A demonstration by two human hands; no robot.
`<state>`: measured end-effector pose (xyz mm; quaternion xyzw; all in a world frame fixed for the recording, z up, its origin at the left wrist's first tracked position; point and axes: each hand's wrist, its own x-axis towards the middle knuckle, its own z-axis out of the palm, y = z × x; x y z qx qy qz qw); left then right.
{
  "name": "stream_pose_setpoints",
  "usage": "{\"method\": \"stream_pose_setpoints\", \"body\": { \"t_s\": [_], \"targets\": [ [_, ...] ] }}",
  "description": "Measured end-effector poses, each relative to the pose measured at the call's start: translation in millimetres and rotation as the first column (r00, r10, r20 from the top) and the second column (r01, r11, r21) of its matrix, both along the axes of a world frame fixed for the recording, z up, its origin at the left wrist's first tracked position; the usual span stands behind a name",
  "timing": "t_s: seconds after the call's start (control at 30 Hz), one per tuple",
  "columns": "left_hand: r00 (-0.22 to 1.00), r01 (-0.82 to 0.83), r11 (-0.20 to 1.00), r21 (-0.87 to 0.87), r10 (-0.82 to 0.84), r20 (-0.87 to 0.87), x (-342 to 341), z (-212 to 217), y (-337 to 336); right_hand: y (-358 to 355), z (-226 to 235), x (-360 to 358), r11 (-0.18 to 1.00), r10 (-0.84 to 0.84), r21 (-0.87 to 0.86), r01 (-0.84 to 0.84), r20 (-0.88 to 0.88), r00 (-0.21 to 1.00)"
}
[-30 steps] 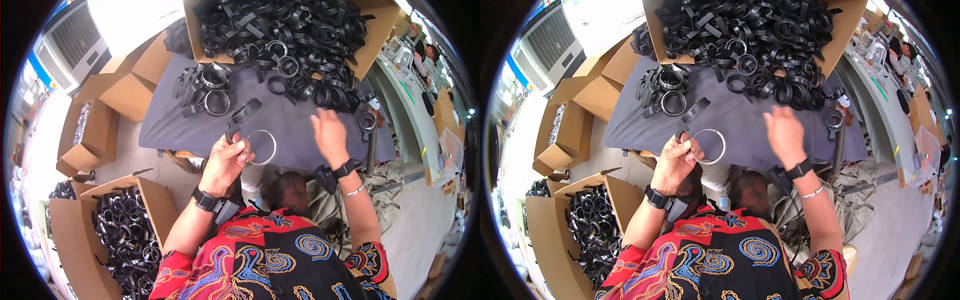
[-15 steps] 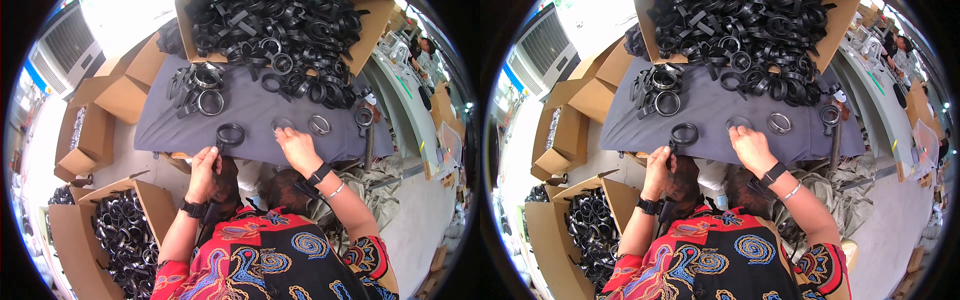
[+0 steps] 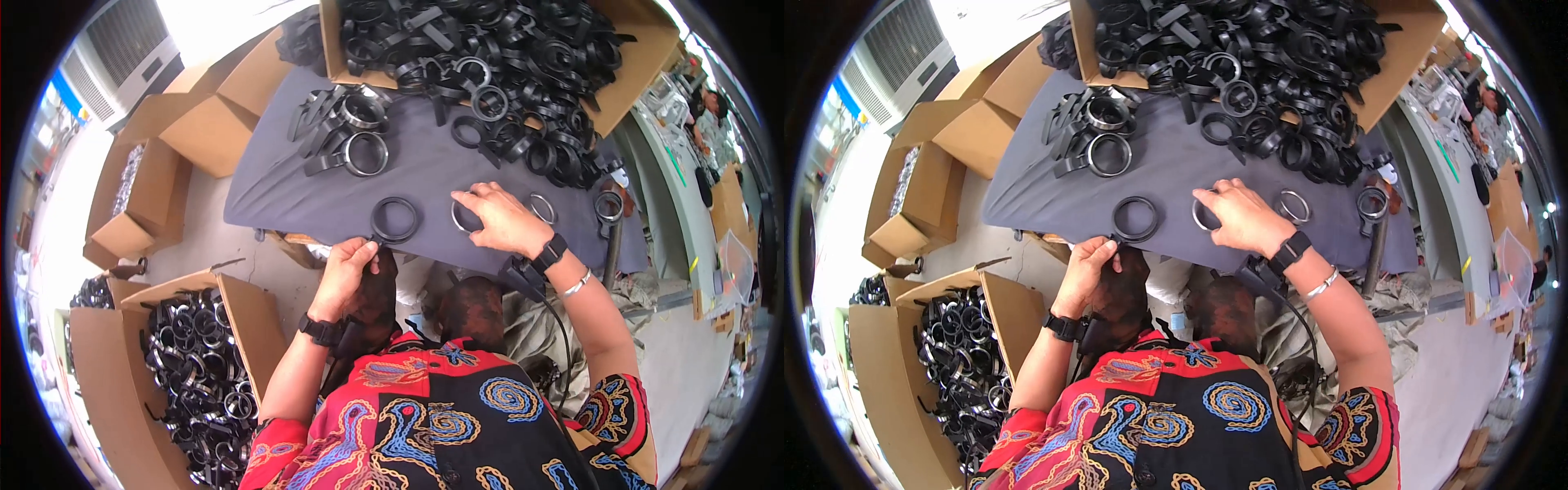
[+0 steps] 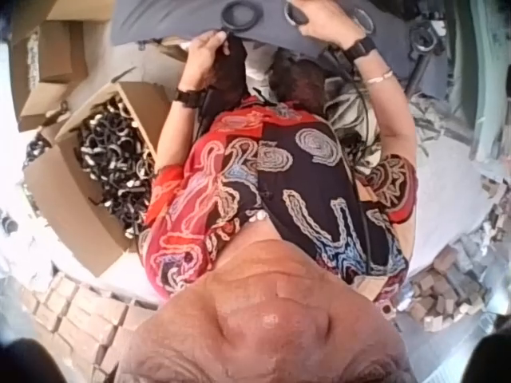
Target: Assembling metal rings or clamps onto black plastic rings in a factory setting.
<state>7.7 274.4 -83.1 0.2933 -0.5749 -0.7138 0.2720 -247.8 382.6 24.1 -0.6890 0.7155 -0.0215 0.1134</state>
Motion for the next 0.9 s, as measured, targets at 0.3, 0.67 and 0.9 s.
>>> {"method": "stream_pose_setpoints", "body": {
  "t_s": [0.3,0.67,0.9],
  "targets": [
    [0.997,0.017,0.997,0.076,-0.012,-0.07,1.6,-6.4,2.0,-49.6,-7.7,77.0,0.951,0.23,-0.227,-0.21,0.066,0.971],
    [0.999,0.027,0.997,0.068,-0.026,-0.02,2.4,-3.0,-1.0,-70.4,5.8,88.9,0.976,0.217,-0.005,-0.217,0.004,0.976],
    [0.999,0.038,0.998,0.04,-0.038,-0.01,3.7,-4.5,-1.7,-72.6,1.7,90.9,0.963,0.207,-0.166,-0.213,-0.052,0.977]
  ]
}}
